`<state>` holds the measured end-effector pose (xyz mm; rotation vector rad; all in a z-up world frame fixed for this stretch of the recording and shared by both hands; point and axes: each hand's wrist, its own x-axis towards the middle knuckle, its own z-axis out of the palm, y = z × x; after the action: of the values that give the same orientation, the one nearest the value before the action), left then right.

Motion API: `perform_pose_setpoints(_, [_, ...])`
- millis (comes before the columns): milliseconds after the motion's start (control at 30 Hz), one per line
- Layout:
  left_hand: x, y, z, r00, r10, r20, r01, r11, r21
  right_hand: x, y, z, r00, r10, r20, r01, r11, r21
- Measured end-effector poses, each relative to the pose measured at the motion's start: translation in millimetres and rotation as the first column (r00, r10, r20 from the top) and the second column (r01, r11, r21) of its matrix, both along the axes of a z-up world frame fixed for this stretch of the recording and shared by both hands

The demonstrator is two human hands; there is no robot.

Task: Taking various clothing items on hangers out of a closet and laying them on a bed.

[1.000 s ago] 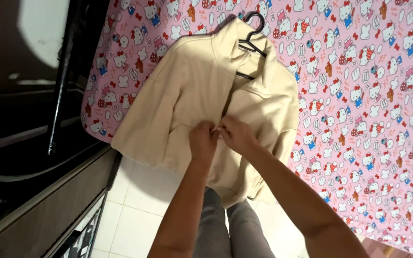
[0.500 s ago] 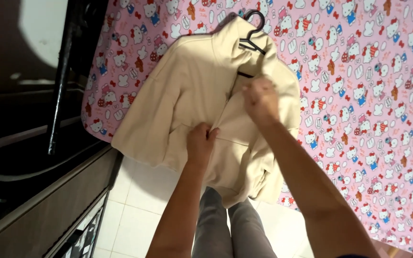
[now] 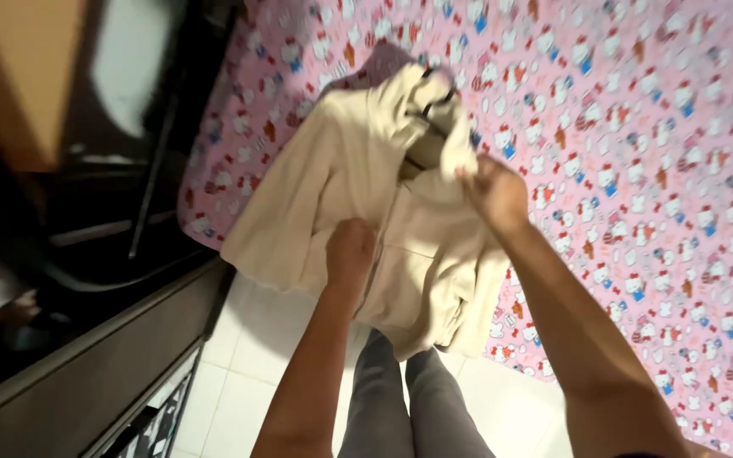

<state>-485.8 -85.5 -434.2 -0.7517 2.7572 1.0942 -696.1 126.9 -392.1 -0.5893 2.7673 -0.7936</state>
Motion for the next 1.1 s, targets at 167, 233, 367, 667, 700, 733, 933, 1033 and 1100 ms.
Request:
perform_pose_setpoints(167, [-10.1, -28.8, 147.5, 0.879, 0.060, -0.472, -0.171, 0.966, -0.196, 37.1, 20.9, 124.6, 0.962, 0.191, -0.195, -0.204, 0.978, -0.051])
perform_pose_setpoints(233, [-11.6, -39.2, 212.1, 0.853, 0.002, -0.523, -0.196, 0.929, -0.315, 52.5, 28.3, 176.1, 0.942, 0.229, -0.244, -0.252, 0.965, -0.070])
perform_pose_setpoints(367, [1.3, -62.1, 321.6, 0.820, -0.182, -0.542, -0.068, 0.911, -0.407, 84.2, 37.2, 267.5, 0.944, 0.284, -0.169, -0.323, 0.899, -0.296])
perform_pose_setpoints(667, [76.3, -31.4, 451.4, 0.889, -0.158, -0.429, 0.043, 0.964, -0.264, 121.6, 42.9, 432.6, 0.820, 0.272, -0.504, -0.443, 0.859, -0.257])
perform_pose_setpoints(700, [83.7, -22.1, 467.3, 0.874, -0.071, -0.481, -0.024, 0.982, -0.188, 129.7, 41.9, 448.2, 0.780, 0.181, -0.599, -0.420, 0.861, -0.287])
perform_pose_setpoints(733, [88.5, -15.3, 480.2, 0.867, -0.068, -0.493, -0.031, 0.981, -0.190, 134.7, 44.6, 452.3, 0.771, 0.184, -0.610, -0.428, 0.859, -0.283])
perform_pose_setpoints(933, [104.1, 12.3, 523.3, 0.835, 0.141, -0.532, -0.171, 0.985, -0.007, 128.6, 51.0, 402.7, 0.948, -0.144, -0.282, -0.062, 0.789, -0.611])
perform_pose_setpoints(1033, [110.4, 15.2, 528.6, 0.857, 0.193, -0.478, -0.173, 0.981, 0.086, 118.3, 41.2, 383.2, 0.994, 0.027, 0.104, 0.064, 0.631, -0.773])
perform_pose_setpoints(1100, [112.5, 16.2, 528.6, 0.809, 0.222, -0.544, -0.177, 0.975, 0.135, 113.2, 39.4, 375.1, 0.964, 0.084, 0.253, 0.185, 0.474, -0.861])
